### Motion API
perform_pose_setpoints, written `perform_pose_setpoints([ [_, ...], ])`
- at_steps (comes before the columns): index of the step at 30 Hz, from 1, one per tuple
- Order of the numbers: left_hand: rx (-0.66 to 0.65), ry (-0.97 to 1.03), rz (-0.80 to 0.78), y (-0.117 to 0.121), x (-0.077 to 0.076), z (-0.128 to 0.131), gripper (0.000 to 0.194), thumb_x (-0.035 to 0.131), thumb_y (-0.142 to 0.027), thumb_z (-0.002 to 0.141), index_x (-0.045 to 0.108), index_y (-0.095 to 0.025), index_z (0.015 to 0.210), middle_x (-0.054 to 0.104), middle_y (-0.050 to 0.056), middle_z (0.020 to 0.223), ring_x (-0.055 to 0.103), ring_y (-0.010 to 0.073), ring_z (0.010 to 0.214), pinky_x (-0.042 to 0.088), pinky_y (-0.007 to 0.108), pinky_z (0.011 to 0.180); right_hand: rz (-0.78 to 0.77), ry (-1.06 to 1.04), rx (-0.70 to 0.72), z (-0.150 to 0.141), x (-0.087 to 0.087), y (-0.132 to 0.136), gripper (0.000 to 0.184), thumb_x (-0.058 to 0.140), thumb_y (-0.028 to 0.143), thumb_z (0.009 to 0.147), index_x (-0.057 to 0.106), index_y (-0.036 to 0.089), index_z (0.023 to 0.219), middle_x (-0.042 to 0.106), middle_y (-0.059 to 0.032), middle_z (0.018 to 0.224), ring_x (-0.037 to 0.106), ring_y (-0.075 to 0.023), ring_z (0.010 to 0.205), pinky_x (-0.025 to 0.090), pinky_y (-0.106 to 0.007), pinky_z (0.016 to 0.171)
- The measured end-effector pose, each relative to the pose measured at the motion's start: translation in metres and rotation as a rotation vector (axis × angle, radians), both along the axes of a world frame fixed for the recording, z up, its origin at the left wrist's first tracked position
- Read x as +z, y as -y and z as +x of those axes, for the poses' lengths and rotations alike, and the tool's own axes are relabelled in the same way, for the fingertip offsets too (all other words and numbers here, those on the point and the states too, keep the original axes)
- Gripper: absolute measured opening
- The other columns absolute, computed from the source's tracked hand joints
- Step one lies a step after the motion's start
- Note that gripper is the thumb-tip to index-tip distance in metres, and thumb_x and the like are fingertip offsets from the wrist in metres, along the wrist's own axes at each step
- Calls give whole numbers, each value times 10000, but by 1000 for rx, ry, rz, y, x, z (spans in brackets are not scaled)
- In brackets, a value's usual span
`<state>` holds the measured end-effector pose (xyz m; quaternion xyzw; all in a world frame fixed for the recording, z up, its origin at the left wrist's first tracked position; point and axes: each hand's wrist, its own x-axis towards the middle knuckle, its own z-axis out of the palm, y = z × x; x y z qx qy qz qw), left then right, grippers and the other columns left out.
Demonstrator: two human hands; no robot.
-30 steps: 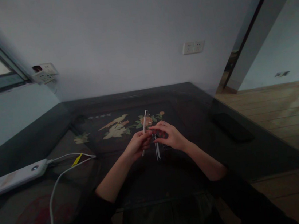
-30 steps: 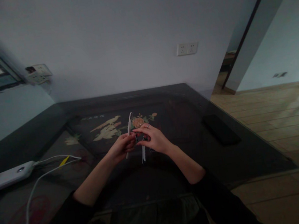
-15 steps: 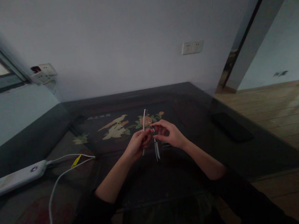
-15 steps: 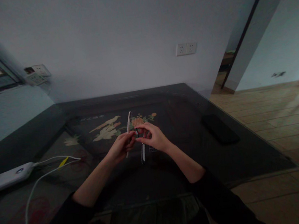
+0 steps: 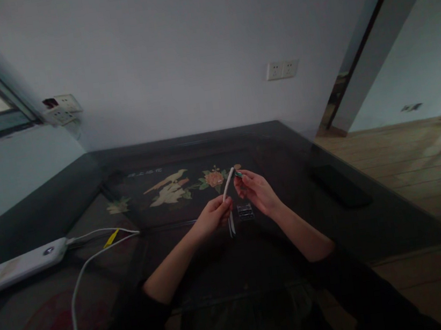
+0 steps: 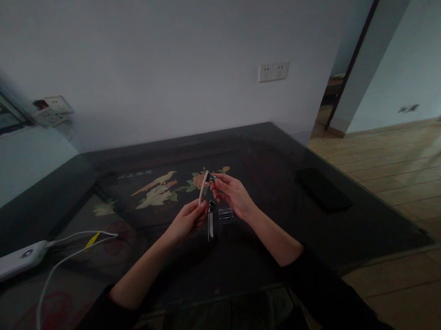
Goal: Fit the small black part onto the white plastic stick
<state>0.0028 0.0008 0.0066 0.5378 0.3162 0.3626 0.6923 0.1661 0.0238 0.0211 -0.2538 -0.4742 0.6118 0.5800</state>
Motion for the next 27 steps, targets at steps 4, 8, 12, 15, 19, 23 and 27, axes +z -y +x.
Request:
perform_pose_setpoints([
  [4,-4,-16,15,-2,-3,-1,364,595,-507,782,432,-181,767,296,-95,534,220,35,403,138,184,397,6,22,-25,0,0,0,424,741,486,639,635,205,938,563,-2,763,492,-101,587,426,-234,492],
  [8,0,-19,15,-3,-5,-1,362,594,-498,784,419,-184,744,305,-92,535,230,36,401,151,183,396,19,39,-36,0,0,0,437,732,500,645,628,204,949,568,-4,764,499,-102,588,426,-233,492],
  [12,15,-21,7,-3,-3,-1,378,607,-512,768,423,-183,741,296,-97,522,221,33,393,140,183,393,44,62,-39,1,1,1,410,709,498,673,620,199,940,568,-9,776,499,-103,590,419,-236,495],
  [15,41,-29,15,-3,-2,-1,396,620,-522,753,420,-181,729,299,-97,522,227,30,396,143,179,394,47,54,-35,1,2,2,402,710,494,675,621,196,930,564,-9,777,498,-103,589,417,-237,495],
  [19,54,-50,25,-2,-2,-1,405,614,-531,753,414,-180,714,301,-97,517,229,29,395,149,179,393,55,33,-24,1,1,2,388,716,481,679,627,192,922,556,-4,766,499,-98,587,415,-228,490],
  [23,55,-55,23,0,1,-1,398,602,-530,765,418,-181,710,307,-93,513,235,34,394,142,186,393,52,57,-38,1,0,1,390,713,481,681,622,196,932,568,-7,773,502,-102,594,417,-232,493],
  [27,37,-61,28,1,2,-1,394,538,-547,807,444,-175,721,274,-93,506,209,38,396,126,194,401,27,23,-23,0,1,1,385,739,466,657,636,193,908,571,-4,768,498,-98,593,407,-224,489],
])
